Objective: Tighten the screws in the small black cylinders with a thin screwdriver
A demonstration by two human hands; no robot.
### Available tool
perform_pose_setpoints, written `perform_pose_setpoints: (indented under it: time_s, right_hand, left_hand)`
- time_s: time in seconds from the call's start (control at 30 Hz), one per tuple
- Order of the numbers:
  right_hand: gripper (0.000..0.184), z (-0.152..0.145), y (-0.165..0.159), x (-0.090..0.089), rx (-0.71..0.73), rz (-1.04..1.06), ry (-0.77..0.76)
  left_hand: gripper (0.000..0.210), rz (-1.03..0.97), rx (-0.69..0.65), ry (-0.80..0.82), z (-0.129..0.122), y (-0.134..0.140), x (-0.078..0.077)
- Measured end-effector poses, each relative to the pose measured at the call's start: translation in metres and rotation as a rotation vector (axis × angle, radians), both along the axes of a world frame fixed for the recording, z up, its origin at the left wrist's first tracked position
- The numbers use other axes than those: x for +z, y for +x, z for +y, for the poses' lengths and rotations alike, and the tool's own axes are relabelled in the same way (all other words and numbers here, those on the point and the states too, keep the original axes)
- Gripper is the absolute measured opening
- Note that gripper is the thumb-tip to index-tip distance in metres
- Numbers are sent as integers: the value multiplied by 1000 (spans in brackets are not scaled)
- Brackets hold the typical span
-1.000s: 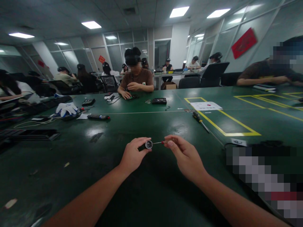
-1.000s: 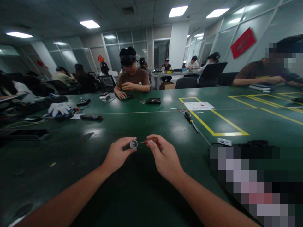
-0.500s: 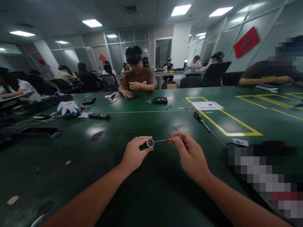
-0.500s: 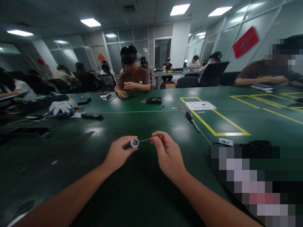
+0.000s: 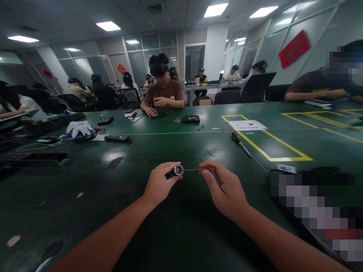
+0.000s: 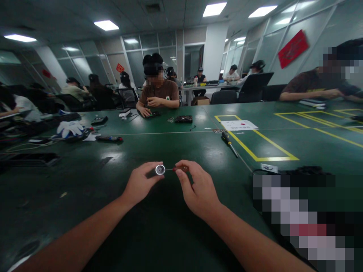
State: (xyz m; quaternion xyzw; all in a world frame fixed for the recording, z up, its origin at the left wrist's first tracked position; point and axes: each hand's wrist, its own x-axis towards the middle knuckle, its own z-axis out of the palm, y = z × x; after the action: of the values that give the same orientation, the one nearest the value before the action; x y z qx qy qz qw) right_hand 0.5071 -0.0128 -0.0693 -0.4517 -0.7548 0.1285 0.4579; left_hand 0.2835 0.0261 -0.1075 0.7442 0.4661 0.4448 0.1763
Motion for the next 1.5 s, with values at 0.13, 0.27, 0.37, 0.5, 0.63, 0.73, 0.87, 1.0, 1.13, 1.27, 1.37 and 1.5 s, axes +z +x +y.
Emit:
perform_pose_setpoints:
  time_s: [0.13, 0.27, 0.37, 0.5, 0.63, 0.73, 0.87, 1.0, 1.13, 1.27, 1.37, 1.5]
  right_hand:
    - [19, -1, -1, 1, 12, -42, 13]
    - [19, -1, -1, 2, 25, -58, 19]
    - [19, -2, -2, 1, 46, -56, 25]
    - [19, -3, -3, 1, 80, -85, 27]
    - [19, -3, -2, 1, 78, -85, 23]
    - [19, -3, -2, 0, 93, -82, 59]
    - [18, -2, -3, -1, 41, -43, 96]
    - [19, 0, -2, 0, 14, -63, 91]
    - [20, 0, -1, 1, 15, -72, 93]
    - [19, -2, -2, 1, 22, -70, 104]
    - [19, -3, -2, 1, 68, -73, 98]
    - [19, -4, -1, 0, 99, -93, 82]
  left_hand:
    - [43, 10, -2, 1, 0, -1, -1]
    - [43, 20, 4, 1, 1, -1, -1]
    - [43, 21, -4, 15, 0, 0, 0]
    - [43, 32, -4, 16, -1, 0, 0]
    - [45, 39, -2, 13, 0, -1, -1]
    - [45, 38, -2, 9, 0, -1, -2]
    - [45, 14, 9, -4, -1, 0, 0]
    - [45, 11, -9, -17, 0, 1, 0]
    - [45, -2, -13, -20, 0, 0, -1]
    - [45, -9, -11, -19, 0, 0, -2]
    - [46, 1, -11, -15, 0, 0, -2]
    - [46, 12, 3, -1, 0, 0, 0]
